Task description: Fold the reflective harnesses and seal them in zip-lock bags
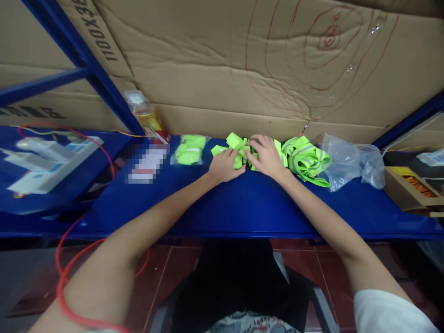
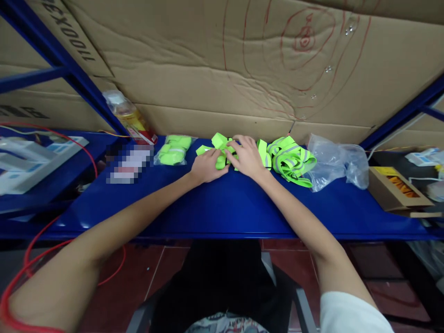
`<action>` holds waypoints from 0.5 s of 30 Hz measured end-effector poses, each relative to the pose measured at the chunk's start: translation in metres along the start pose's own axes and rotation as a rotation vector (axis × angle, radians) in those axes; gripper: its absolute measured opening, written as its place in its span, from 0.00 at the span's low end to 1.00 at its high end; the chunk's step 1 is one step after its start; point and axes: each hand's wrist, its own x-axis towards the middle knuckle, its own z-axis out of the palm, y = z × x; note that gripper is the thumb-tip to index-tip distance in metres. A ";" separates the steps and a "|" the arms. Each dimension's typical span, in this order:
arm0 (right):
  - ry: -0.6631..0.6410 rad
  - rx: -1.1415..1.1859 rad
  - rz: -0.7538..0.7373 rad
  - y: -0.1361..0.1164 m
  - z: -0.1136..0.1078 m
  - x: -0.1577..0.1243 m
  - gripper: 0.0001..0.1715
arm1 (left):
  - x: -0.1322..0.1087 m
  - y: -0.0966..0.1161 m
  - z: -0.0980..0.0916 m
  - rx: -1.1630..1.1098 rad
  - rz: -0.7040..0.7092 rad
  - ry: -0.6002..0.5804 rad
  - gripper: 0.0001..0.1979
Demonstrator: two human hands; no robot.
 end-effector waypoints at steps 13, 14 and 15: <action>-0.083 -0.102 -0.015 0.006 0.021 -0.032 0.19 | 0.015 -0.032 -0.010 -0.579 -0.417 0.360 0.19; -0.088 -0.092 -0.018 0.003 0.020 -0.033 0.20 | 0.017 -0.036 -0.010 -0.687 -0.482 0.401 0.18; -0.090 -0.079 -0.017 0.001 0.019 -0.034 0.22 | 0.019 -0.039 -0.012 -0.818 -0.543 0.417 0.18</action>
